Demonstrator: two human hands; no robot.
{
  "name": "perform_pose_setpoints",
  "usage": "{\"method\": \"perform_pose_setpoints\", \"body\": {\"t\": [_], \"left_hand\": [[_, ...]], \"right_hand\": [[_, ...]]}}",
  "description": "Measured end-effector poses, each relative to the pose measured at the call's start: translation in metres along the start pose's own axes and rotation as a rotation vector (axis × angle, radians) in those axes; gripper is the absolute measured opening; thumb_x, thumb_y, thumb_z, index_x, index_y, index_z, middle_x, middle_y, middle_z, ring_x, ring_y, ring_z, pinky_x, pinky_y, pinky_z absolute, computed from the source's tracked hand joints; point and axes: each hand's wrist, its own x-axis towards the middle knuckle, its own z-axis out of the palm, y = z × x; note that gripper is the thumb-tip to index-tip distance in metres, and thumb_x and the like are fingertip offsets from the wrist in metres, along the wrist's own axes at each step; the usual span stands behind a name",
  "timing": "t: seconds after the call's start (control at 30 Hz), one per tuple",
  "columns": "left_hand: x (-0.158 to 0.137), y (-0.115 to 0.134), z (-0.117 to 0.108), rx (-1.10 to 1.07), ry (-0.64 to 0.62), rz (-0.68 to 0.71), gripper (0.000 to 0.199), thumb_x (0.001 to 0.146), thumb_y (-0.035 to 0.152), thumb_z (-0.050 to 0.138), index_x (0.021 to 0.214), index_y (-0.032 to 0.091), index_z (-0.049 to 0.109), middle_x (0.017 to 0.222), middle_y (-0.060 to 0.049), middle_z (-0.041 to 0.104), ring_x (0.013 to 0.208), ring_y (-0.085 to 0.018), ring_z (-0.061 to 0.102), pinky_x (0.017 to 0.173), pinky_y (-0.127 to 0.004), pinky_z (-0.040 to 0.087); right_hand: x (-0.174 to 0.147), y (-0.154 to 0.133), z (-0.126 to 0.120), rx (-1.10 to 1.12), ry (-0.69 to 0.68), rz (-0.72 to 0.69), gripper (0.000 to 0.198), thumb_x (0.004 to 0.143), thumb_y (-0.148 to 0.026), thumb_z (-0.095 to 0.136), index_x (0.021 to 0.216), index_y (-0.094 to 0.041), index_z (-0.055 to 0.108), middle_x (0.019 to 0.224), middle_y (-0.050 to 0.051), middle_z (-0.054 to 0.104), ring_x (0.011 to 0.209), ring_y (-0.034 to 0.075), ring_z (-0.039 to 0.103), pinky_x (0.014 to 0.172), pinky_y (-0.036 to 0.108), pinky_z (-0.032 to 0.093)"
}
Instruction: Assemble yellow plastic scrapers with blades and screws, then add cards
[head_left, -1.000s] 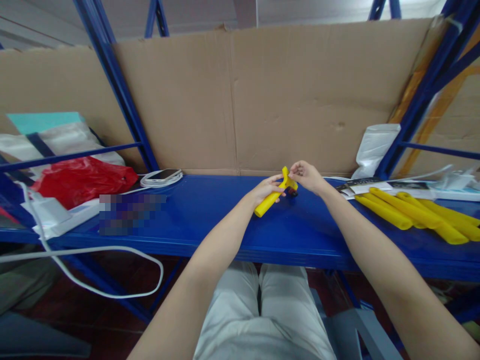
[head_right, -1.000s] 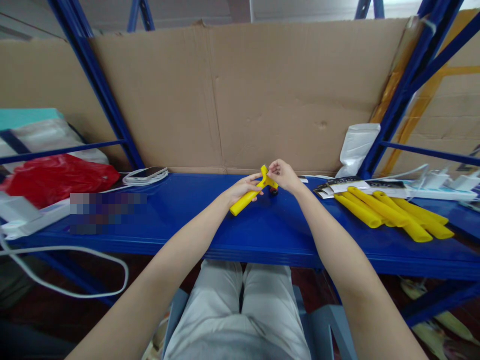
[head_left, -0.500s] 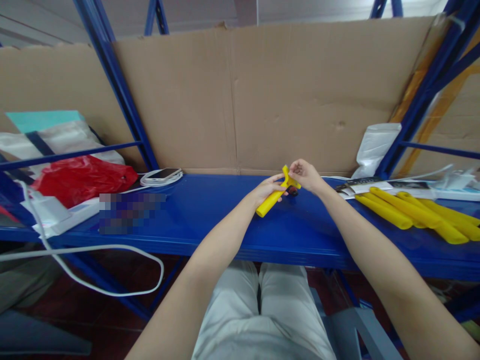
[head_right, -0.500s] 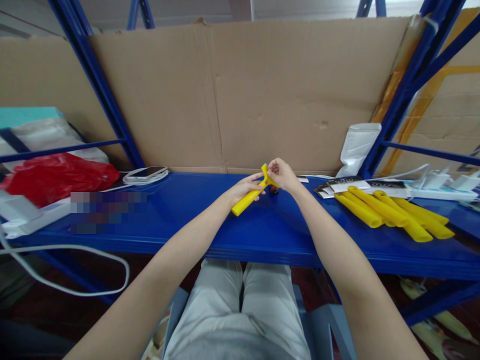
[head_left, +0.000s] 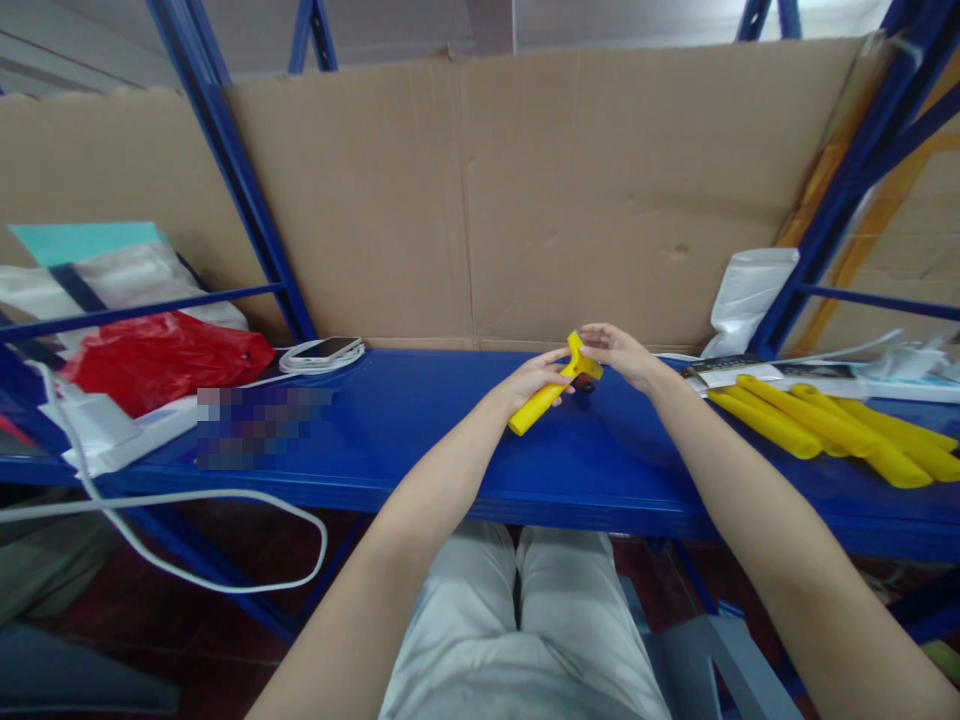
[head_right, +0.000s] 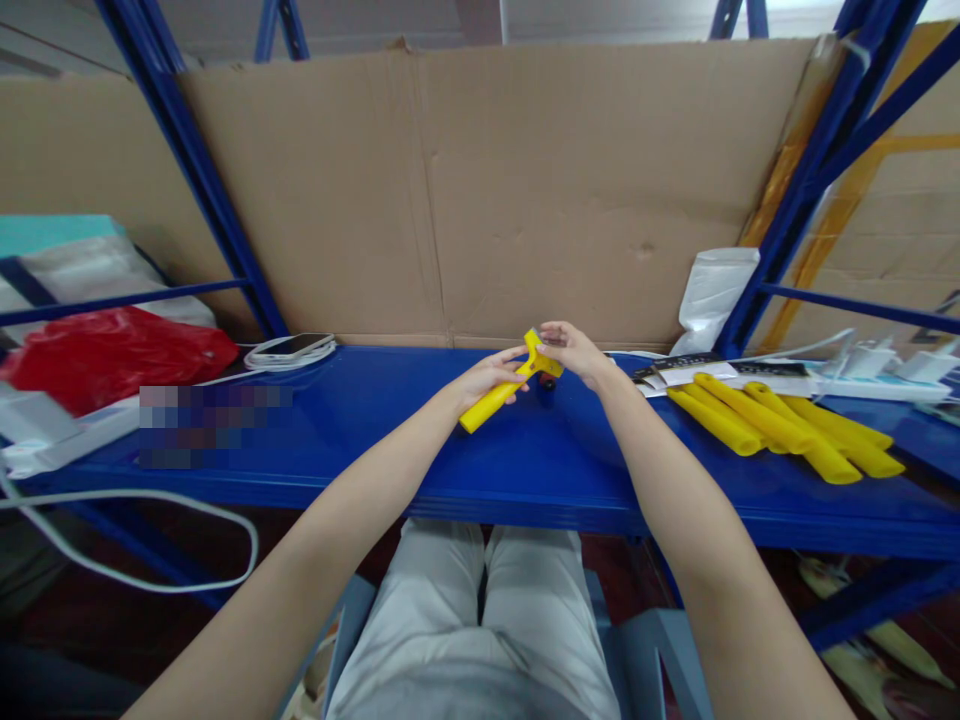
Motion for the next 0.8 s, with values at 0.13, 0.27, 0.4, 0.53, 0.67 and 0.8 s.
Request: {"method": "perform_pose_setpoints", "body": {"t": [0.13,0.27,0.4,0.53,0.67,0.8], "left_hand": [[-0.001,0.000,0.001,-0.007,-0.014,0.010,0.070,0.070,-0.004,0.054,0.134,0.020,0.039,0.100,-0.008,0.061,0.059,-0.011,0.059,0.046,-0.020,0.042],[-0.001,0.002,0.001,-0.013,-0.017,0.035,0.068,0.070,-0.004,0.053,0.132,0.023,0.043,0.103,-0.008,0.061,0.060,-0.010,0.060,0.047,-0.019,0.042],[0.000,0.004,0.003,-0.044,0.017,0.071,0.068,0.070,-0.003,0.052,0.132,0.024,0.042,0.105,-0.008,0.061,0.059,-0.010,0.059,0.047,-0.020,0.043],[0.002,0.002,0.007,-0.080,0.119,0.064,0.067,0.071,-0.001,0.051,0.133,0.024,0.040,0.100,-0.007,0.062,0.056,-0.009,0.059,0.045,-0.019,0.042],[0.005,0.001,0.006,-0.098,0.292,0.032,0.065,0.072,-0.002,0.049,0.131,0.023,0.040,0.098,-0.006,0.062,0.052,-0.008,0.059,0.043,-0.018,0.041],[0.008,0.001,-0.001,-0.102,0.458,0.009,0.063,0.073,-0.003,0.046,0.131,0.023,0.038,0.098,-0.007,0.063,0.051,-0.008,0.058,0.042,-0.017,0.042]], "right_hand": [[-0.003,-0.003,-0.001,0.011,-0.023,-0.002,0.035,0.063,-0.021,0.070,0.095,-0.021,0.056,0.108,0.006,0.062,0.107,0.018,0.054,0.096,0.041,0.042],[-0.005,-0.005,0.001,-0.008,-0.013,0.021,0.030,0.069,-0.025,0.066,0.097,-0.021,0.056,0.107,0.006,0.063,0.099,0.017,0.058,0.092,0.038,0.046],[-0.002,-0.003,0.008,-0.173,0.022,0.065,0.025,0.081,-0.034,0.054,0.101,-0.018,0.055,0.107,0.009,0.064,0.094,0.017,0.060,0.087,0.037,0.047],[-0.003,0.000,0.016,-0.616,0.093,-0.002,0.038,0.087,-0.043,0.042,0.107,-0.014,0.056,0.114,0.015,0.060,0.106,0.024,0.055,0.092,0.044,0.042],[-0.011,-0.002,0.021,-1.030,0.098,-0.038,0.045,0.082,-0.044,0.048,0.119,-0.018,0.052,0.126,0.016,0.052,0.120,0.033,0.044,0.094,0.052,0.037],[-0.018,-0.005,0.022,-1.166,-0.170,0.089,0.045,0.079,-0.041,0.055,0.117,-0.016,0.054,0.119,0.016,0.057,0.111,0.028,0.053,0.089,0.039,0.043]]}}
